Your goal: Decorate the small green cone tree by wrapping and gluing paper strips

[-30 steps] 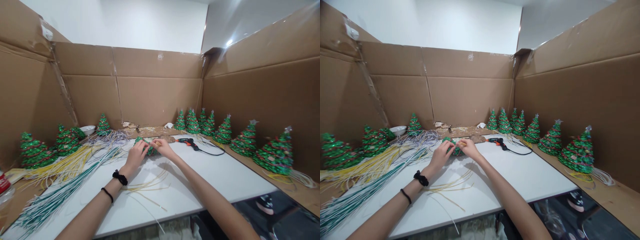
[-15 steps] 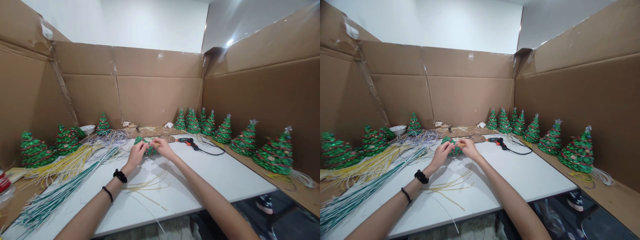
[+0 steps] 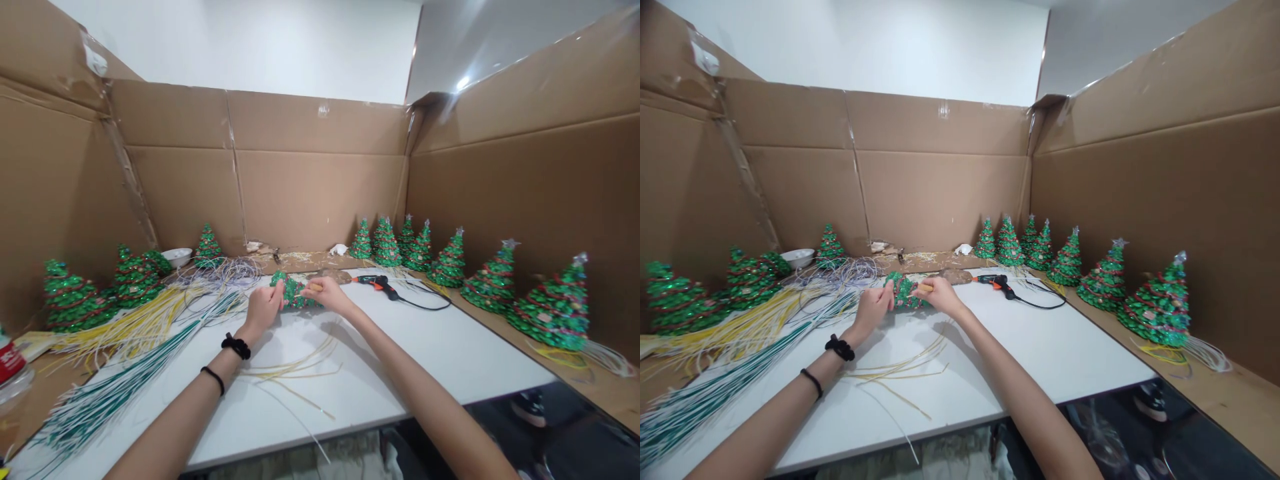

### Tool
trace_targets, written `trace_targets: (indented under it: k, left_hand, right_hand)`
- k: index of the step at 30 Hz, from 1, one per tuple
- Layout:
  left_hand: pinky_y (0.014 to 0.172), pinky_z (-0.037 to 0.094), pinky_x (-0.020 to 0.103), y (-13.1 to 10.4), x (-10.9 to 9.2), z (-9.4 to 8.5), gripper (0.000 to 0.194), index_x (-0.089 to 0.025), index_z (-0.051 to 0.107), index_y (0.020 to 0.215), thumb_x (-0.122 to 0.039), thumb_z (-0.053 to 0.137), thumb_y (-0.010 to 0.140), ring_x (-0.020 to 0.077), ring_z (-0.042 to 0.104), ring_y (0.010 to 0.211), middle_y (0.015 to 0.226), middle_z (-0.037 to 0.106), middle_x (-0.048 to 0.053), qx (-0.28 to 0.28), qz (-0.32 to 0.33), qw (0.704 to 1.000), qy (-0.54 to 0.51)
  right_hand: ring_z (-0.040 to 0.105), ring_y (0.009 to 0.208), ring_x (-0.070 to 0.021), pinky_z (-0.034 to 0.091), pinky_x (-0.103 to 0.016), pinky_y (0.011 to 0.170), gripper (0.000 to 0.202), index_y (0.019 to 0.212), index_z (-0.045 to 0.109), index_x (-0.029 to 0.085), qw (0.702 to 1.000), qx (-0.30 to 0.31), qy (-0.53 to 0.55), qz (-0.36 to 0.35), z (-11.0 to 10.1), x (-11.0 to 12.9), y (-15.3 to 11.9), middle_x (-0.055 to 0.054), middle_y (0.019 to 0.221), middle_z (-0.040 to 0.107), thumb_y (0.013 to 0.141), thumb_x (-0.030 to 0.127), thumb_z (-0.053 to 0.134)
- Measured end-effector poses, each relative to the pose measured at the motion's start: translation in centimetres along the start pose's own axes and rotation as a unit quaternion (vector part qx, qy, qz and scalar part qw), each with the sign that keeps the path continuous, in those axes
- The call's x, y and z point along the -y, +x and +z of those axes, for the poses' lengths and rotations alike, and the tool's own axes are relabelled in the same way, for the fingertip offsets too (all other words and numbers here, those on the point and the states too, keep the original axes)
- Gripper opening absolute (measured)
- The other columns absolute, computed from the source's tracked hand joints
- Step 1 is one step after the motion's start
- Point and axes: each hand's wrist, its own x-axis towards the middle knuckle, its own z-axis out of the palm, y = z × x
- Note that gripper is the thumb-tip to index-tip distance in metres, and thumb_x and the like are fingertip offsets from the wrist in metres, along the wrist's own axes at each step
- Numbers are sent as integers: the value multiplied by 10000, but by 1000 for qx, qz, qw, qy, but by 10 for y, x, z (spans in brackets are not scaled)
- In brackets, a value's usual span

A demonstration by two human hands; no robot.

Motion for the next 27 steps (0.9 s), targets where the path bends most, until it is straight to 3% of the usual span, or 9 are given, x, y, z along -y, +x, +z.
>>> trace_targets:
  k: [3, 7, 16, 20, 27]
  left_hand:
    - [582, 323, 276, 1, 14, -8, 590, -202, 424, 351, -427, 289, 880, 136, 466, 441, 380, 478, 18, -35, 29, 995, 84]
    - [574, 299, 283, 5, 30, -12, 567, -202, 431, 369, -400, 277, 877, 142, 459, 451, 407, 494, 32, -37, 18, 992, 121]
    - [534, 189, 284, 8, 36, -8, 435, -201, 336, 456, -331, 324, 871, 125, 319, 461, 441, 370, -6, -81, -22, 984, 159]
    - [540, 202, 267, 9, 37, -7, 321, -198, 438, 586, -306, 335, 870, 130, 344, 500, 509, 420, -16, -68, -35, 987, 138]
    - [603, 306, 262, 8, 33, 2, 354, -201, 411, 587, -366, 277, 870, 149, 437, 609, 606, 499, 9, -43, -28, 998, 36]
  right_hand:
    - [439, 537, -113, 251, -219, 515, 209, 636, 634, 175, 992, 9, -119, 38, -6, 0, -2, 20, 534, 532, 744, 354, 634]
    - [536, 617, -144, 252, -227, 526, 140, 710, 679, 202, 976, 15, -212, 53, -9, 5, -7, -22, 657, 642, 760, 319, 622]
    - [624, 764, -178, 291, -229, 552, 153, 837, 697, 220, 965, 13, -253, 66, 3, 14, -12, -42, 817, 711, 757, 254, 571]
    - [628, 757, -187, 283, -236, 542, 145, 832, 680, 219, 961, -3, -262, 93, 8, 18, -14, -48, 809, 711, 754, 262, 565]
    - [623, 757, -192, 290, -245, 554, 140, 835, 663, 215, 959, -34, -260, 105, 14, 14, -14, -64, 829, 707, 783, 250, 538]
